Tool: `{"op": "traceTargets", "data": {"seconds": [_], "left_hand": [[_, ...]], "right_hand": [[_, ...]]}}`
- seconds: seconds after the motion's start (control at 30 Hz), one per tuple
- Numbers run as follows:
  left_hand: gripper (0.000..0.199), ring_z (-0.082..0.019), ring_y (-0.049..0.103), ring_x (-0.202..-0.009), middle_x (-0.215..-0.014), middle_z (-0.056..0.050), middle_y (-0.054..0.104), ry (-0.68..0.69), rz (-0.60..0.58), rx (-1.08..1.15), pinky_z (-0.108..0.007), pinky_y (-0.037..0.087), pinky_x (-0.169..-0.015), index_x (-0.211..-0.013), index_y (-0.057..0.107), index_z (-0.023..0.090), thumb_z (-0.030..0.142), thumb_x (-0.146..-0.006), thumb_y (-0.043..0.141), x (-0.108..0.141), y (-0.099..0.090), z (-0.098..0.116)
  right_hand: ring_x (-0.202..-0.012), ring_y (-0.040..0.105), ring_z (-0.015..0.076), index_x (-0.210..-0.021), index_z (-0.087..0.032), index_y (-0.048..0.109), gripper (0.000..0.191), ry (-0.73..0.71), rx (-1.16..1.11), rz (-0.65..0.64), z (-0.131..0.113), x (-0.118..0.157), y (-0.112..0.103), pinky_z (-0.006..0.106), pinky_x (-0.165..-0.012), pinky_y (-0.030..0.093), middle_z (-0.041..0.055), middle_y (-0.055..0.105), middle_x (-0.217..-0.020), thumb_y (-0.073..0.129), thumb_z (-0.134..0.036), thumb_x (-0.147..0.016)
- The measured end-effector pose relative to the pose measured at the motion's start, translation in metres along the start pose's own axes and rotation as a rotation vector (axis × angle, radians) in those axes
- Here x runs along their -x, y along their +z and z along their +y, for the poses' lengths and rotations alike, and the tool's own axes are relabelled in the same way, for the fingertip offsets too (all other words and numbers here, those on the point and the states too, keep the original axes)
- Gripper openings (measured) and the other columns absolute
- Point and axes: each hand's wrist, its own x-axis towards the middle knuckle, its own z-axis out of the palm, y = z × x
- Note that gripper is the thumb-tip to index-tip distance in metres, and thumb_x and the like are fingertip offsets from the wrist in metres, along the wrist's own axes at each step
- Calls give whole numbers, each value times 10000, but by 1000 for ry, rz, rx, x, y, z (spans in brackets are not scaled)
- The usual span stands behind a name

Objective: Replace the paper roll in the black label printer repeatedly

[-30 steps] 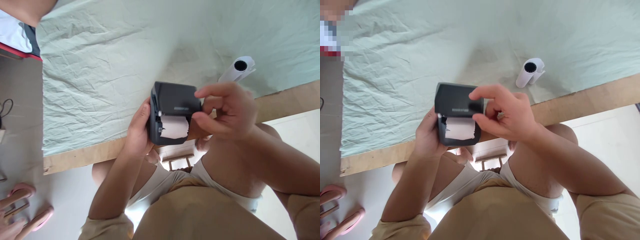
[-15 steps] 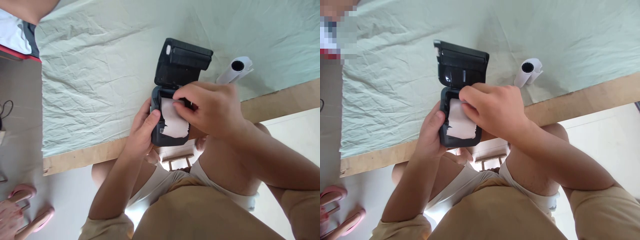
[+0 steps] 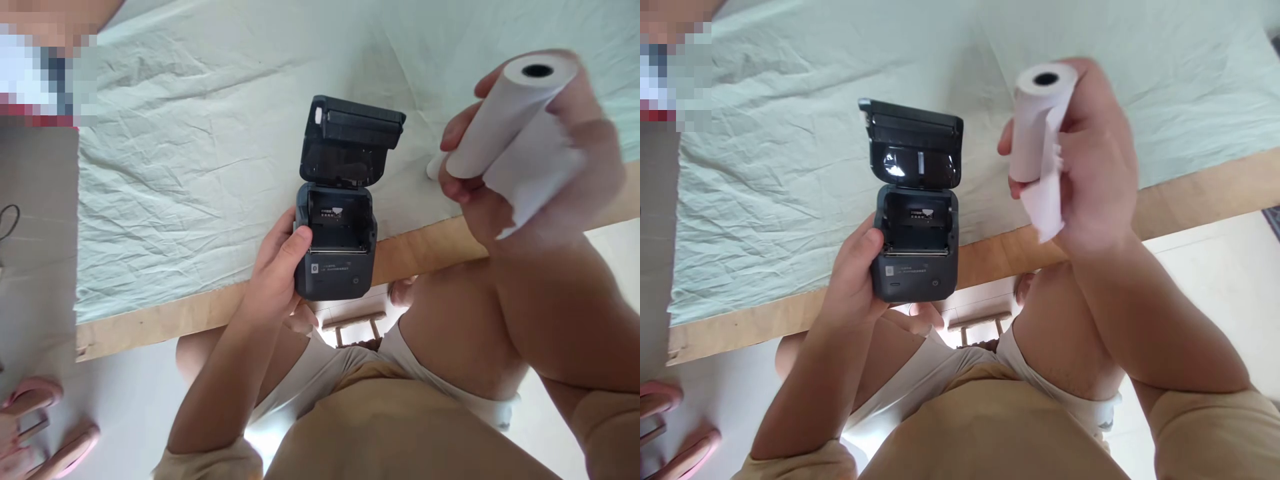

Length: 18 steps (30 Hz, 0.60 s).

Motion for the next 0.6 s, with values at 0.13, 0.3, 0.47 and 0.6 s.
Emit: {"op": "traceTargets", "data": {"seconds": [0.13, 0.3, 0.47, 0.6], "left_hand": [[503, -324, 883, -970, -1004, -70, 873, 3, 10, -3, -280, 540, -463, -1083, 777, 229, 693, -924, 890, -1, -1, 0], [495, -294, 879, -903, -1034, -80, 879, 23, 1, -1, -273, 565, -488, -1170, 800, 215, 652, -949, 873, -2, -4, -4], [463, -310, 889, -944, -1058, -80, 890, 26, 23, 23, -267, 568, -485, -1114, 797, 221, 642, -940, 885, -1, -3, -5], [485, -317, 887, -934, -1002, -78, 874, 19, 3, 31, -273, 533, -444, -1065, 761, 226, 669, -926, 902, 1, -2, -3]], "right_hand": [[-497, 488, 160, -921, -308, 584, 279, 44, 55, -62, 36, -5, -5, 344, -462, 361, -52, 562, -683, 841, -413, -890], [-763, 695, 220, -918, -274, 619, 320, -337, 521, -238, 48, 1, -13, 395, -692, 538, 13, 699, -827, 837, -500, -978], [-994, 782, 313, -1179, -282, 648, 272, -472, 803, -307, 62, -3, -17, 423, -743, 586, 74, 779, -1105, 777, -483, -1051], [-837, 763, 271, -1366, -272, 654, 409, -409, 891, -346, 68, -2, -19, 412, -712, 584, 69, 793, -1054, 815, -421, -1021]]}}
